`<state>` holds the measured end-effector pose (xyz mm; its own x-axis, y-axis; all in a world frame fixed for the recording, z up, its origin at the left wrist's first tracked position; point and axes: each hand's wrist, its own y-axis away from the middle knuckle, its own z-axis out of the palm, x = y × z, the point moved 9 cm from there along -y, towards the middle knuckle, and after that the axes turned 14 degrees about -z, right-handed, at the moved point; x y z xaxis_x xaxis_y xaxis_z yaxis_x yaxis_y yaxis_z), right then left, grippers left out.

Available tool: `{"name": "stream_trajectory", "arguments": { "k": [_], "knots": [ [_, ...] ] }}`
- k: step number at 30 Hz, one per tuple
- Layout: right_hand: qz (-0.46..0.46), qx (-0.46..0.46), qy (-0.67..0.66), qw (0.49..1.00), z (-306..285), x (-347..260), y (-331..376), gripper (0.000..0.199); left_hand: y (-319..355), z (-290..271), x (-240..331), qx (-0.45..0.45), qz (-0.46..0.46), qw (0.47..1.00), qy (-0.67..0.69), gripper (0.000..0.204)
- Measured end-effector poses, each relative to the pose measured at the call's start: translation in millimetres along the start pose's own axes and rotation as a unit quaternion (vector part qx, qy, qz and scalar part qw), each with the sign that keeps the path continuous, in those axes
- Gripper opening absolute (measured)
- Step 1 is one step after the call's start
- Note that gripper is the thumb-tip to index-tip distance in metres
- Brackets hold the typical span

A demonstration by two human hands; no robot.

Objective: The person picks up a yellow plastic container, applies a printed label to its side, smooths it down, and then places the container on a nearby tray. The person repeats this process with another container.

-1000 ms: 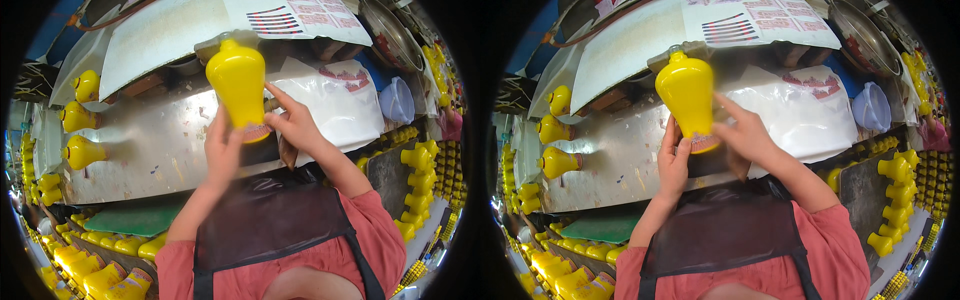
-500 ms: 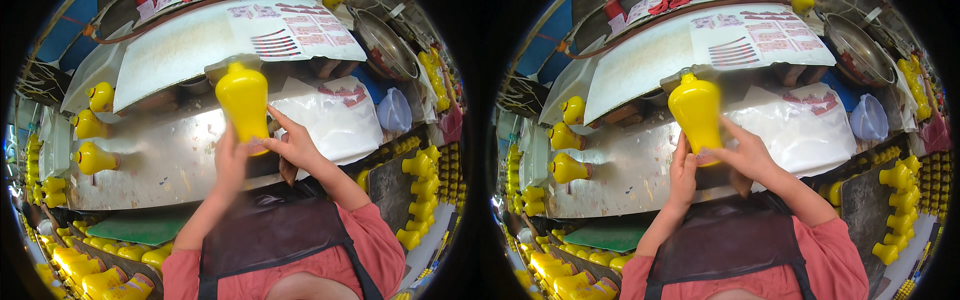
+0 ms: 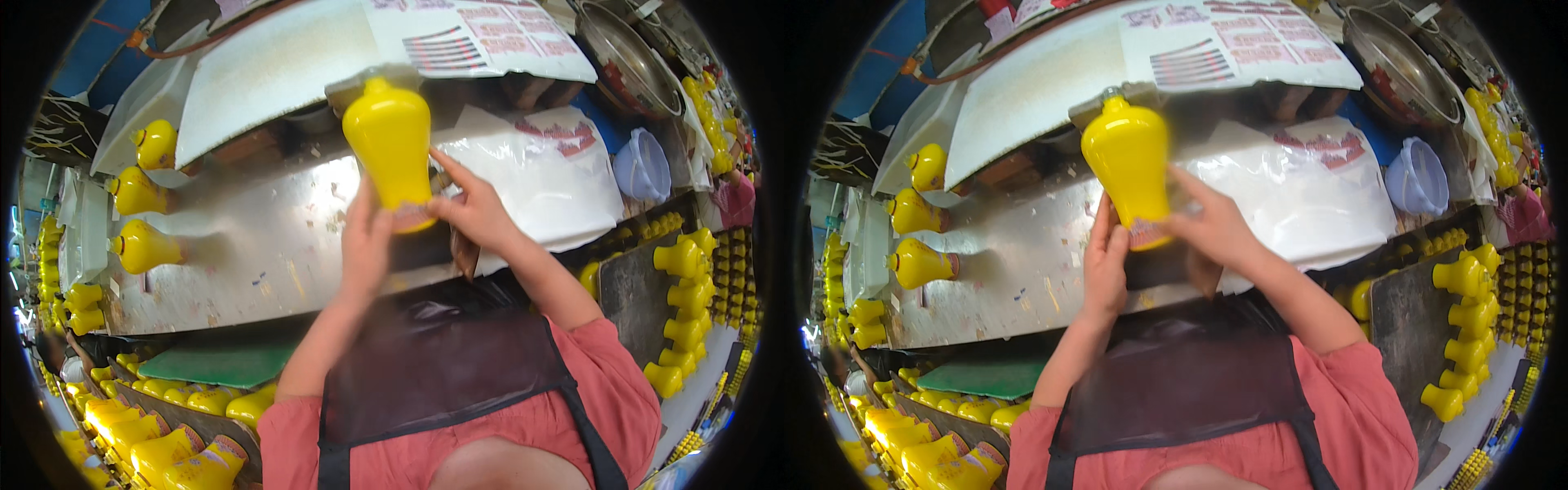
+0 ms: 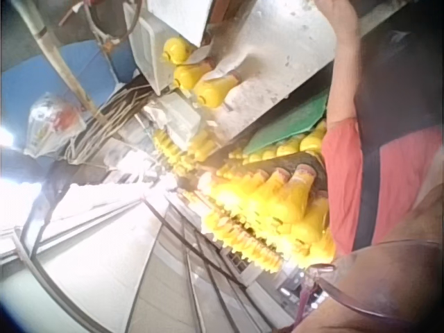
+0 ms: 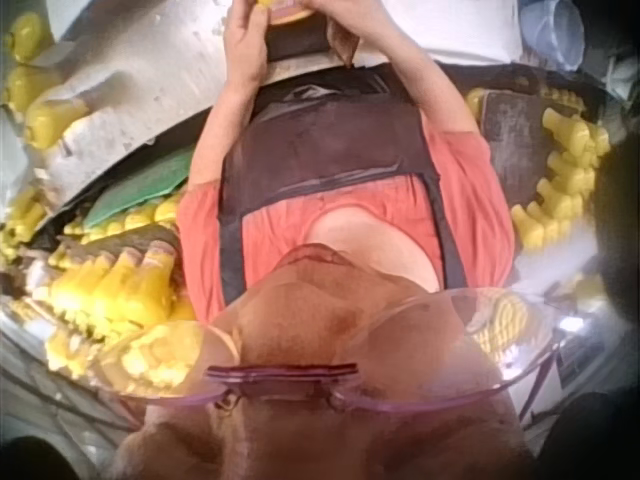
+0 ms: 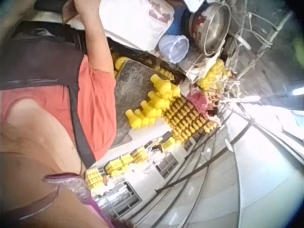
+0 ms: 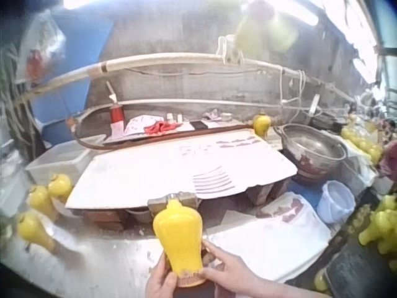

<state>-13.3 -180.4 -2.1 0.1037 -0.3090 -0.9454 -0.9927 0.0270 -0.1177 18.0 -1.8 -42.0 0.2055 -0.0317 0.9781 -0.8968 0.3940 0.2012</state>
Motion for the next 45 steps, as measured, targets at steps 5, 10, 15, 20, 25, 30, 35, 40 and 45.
{"name": "stream_trajectory", "arguments": {
  "k": [5,10,15,20,25,30,35,40,45],
  "knots": [
    [0.016,-0.027,-0.071,0.997,1.4,5.0,4.7,0.064,0.9,-7.5,-19.1,-0.014,-0.089,0.972,0.216,0.061],
    [-0.002,-0.007,-0.030,1.000,7.0,6.6,5.4,0.072,2.8,2.9,11.6,-0.005,0.029,0.999,0.031,0.066],
    [-0.021,-0.002,0.018,1.000,8.3,4.4,5.9,0.081,6.4,9.0,13.2,-0.014,-0.017,0.994,0.109,0.069],
    [-0.031,-0.006,0.022,0.999,8.9,2.3,7.0,0.081,3.9,5.8,10.1,-0.010,-0.031,0.991,0.129,0.067],
    [-0.049,0.007,0.014,0.999,8.0,-1.0,6.8,0.083,3.1,3.7,6.3,-0.003,-0.025,0.992,0.127,0.068],
    [-0.025,-0.010,0.005,1.000,9.1,1.8,8.0,0.083,2.5,3.6,5.2,-0.012,-0.025,0.990,0.140,0.068],
    [-0.038,-0.002,0.007,0.999,7.7,2.7,6.3,0.082,2.4,3.7,6.4,-0.020,-0.020,0.991,0.133,0.068],
    [-0.033,0.002,-0.013,0.999,9.6,5.5,8.5,0.082,2.5,3.3,3.7,-0.016,-0.020,0.991,0.130,0.068],
    [0.066,0.050,-0.073,0.994,-16.3,9.7,1.6,0.051,0.4,0.2,0.3,-0.014,-0.023,0.990,0.135,0.067]
  ]
}}
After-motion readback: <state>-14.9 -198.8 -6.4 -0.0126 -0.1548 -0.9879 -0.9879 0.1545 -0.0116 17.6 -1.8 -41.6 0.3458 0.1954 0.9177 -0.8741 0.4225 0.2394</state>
